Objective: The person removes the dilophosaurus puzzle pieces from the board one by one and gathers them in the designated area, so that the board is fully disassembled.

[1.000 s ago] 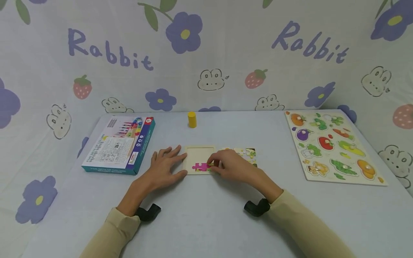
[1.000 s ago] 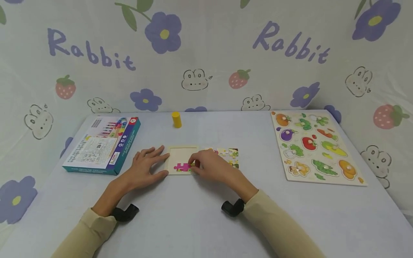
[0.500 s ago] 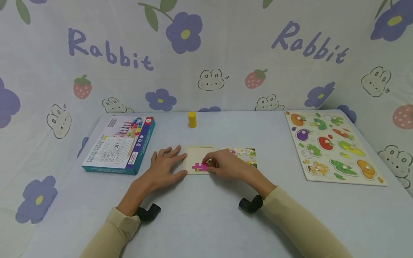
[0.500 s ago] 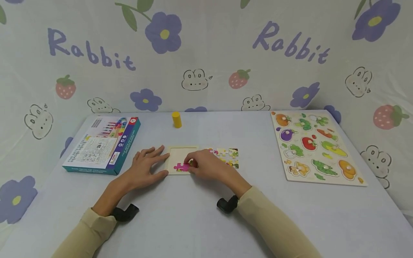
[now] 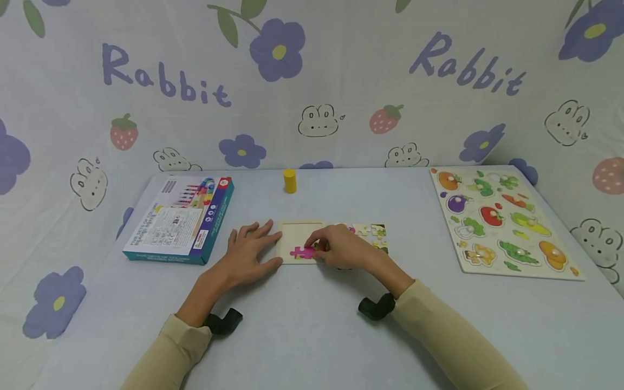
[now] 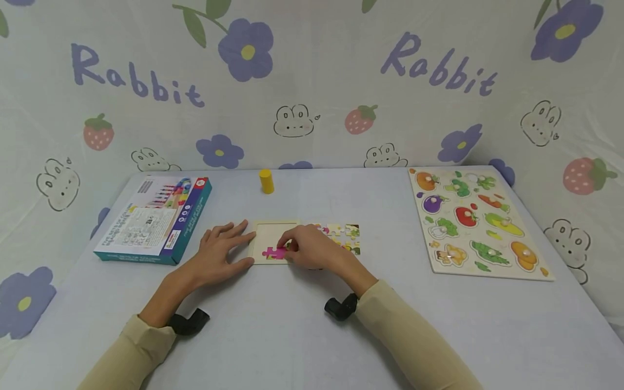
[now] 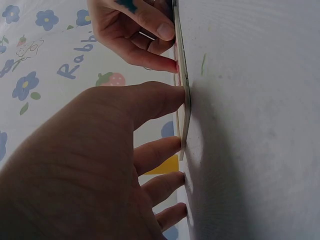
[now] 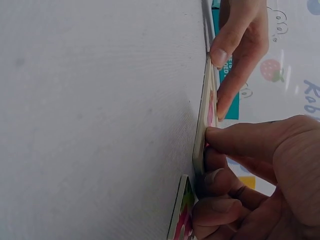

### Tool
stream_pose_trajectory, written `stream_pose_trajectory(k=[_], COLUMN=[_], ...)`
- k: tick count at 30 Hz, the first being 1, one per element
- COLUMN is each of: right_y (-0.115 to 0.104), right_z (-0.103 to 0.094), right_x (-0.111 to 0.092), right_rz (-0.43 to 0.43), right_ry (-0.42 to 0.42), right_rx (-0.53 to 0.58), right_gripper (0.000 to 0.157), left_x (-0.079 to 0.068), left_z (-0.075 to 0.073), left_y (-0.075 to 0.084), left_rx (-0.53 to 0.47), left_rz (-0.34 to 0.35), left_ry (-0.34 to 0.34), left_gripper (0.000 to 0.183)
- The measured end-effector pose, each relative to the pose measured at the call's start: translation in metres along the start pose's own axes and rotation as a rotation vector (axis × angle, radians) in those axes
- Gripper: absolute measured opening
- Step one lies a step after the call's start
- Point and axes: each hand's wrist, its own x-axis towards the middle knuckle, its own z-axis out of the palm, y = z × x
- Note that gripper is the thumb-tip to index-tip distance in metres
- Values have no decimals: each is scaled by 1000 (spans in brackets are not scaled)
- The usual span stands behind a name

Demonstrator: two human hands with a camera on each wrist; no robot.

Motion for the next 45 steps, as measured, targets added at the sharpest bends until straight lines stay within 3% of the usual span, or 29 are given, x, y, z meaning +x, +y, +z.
stream_pose_trajectory(k=[16, 32, 45], right_y=[-4, -12, -10], right_z=[-1, 0, 1], right_x=[1, 0, 0], right_rz=[66, 95, 59], right_ry=[-4, -2, 11], right_rx=[28, -22, -54], right_gripper=[26, 28, 26], left_x=[-1, -1, -2], left_z=[-1, 0, 0], left_y=[3, 1, 3], left_rx=[3, -3, -8], left_rz=[-7, -1, -4], left_ry=[-2, 6, 9], left_gripper=[68, 68, 67])
